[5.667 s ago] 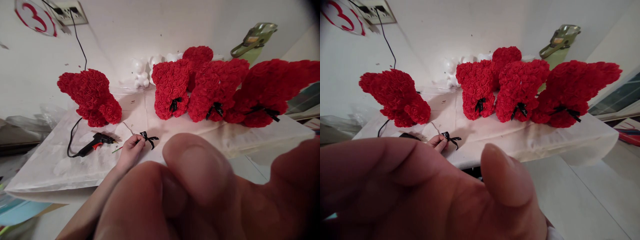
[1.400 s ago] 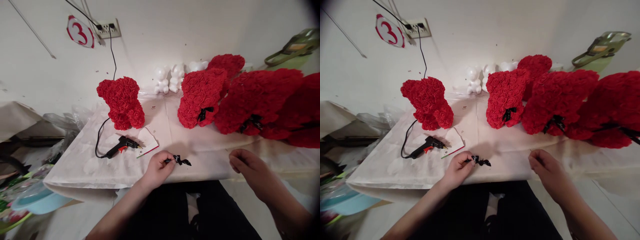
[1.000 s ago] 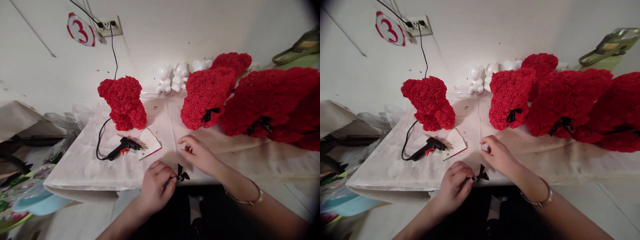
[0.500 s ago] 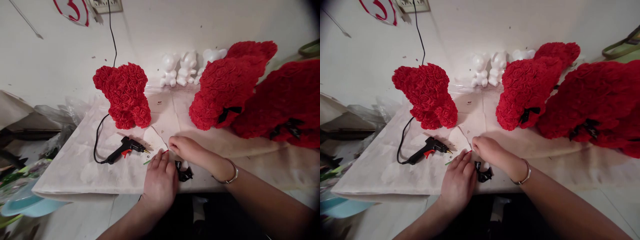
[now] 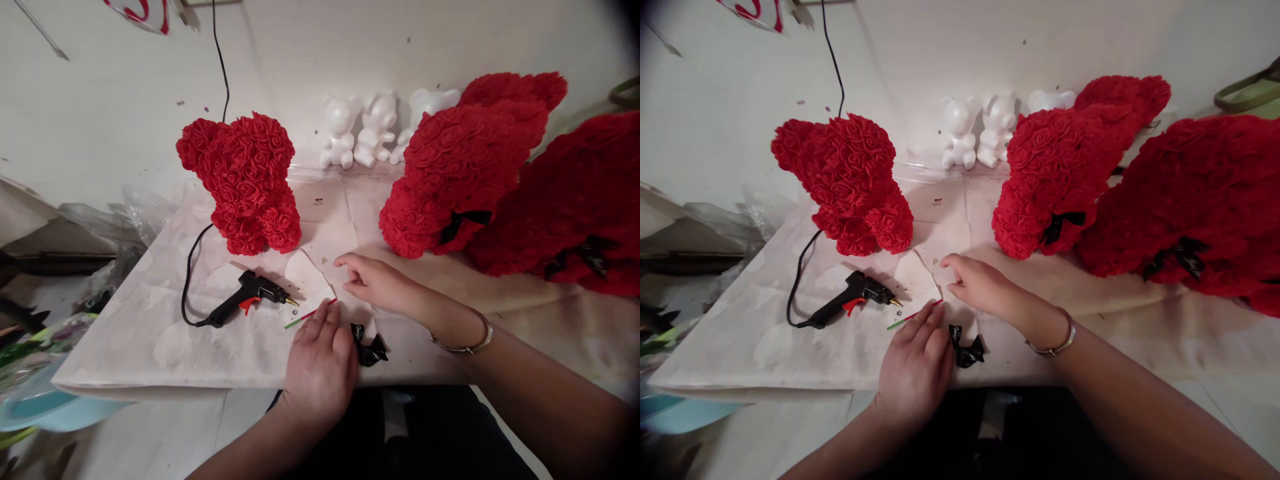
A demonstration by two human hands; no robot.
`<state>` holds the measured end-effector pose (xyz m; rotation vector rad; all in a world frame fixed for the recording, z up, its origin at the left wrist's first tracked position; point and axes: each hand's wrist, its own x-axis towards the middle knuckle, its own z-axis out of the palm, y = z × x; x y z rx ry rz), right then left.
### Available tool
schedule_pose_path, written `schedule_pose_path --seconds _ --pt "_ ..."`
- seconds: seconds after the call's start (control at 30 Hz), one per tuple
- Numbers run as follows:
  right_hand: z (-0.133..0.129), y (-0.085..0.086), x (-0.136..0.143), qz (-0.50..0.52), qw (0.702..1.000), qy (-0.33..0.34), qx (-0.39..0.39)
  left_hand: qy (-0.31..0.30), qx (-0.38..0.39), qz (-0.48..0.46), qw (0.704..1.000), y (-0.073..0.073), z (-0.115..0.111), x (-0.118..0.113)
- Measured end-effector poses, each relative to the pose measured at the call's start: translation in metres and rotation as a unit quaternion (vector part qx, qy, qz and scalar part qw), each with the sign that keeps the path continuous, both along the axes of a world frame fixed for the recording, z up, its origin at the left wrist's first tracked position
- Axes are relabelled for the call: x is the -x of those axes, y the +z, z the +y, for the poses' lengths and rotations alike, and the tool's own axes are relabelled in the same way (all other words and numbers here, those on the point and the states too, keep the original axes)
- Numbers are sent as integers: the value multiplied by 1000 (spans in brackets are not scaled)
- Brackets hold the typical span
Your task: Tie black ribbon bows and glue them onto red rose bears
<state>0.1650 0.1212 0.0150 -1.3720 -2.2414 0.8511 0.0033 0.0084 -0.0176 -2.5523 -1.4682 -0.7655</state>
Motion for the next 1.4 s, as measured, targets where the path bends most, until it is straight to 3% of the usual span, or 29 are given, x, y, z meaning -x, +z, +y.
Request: schedule_pose_path --seconds 0.2,0.4,0.7,0.77,0.87,0.93,1.07,1.23,1.3,1.4 --pt "-4 1 8 -101 993 56 -2 -5 -14 -1 1000 -1 0 -1" --pt "-9 5 16 -94 993 63 -7 -5 -7 -1 1000 0 1 -1" --pt "-7 11 13 36 999 8 3 -10 -5 -3 1000 -2 0 1" --pt "-7 11 16 97 993 11 61 -9 -5 -2 1000 -2 0 0" --pt "-9 10 22 214 960 12 181 -9 -7 -1 1000 -2 0 0" --pt "-9 9 25 236 954 -13 186 -11 -5 -1 1000 -2 0 0" --pt "-6 9 22 149 984 -44 87 -8 -9 -5 1000 -3 -1 1" --pt "-5 18 12 -20 997 20 72 -8 -2 0 1000 -2 -2 1" --pt "-6 23 12 30 995 33 95 -7 1 0 1000 -2 -2 1" --pt "-7 27 20 187 969 17 162 -8 6 0 1000 -2 -2 0"
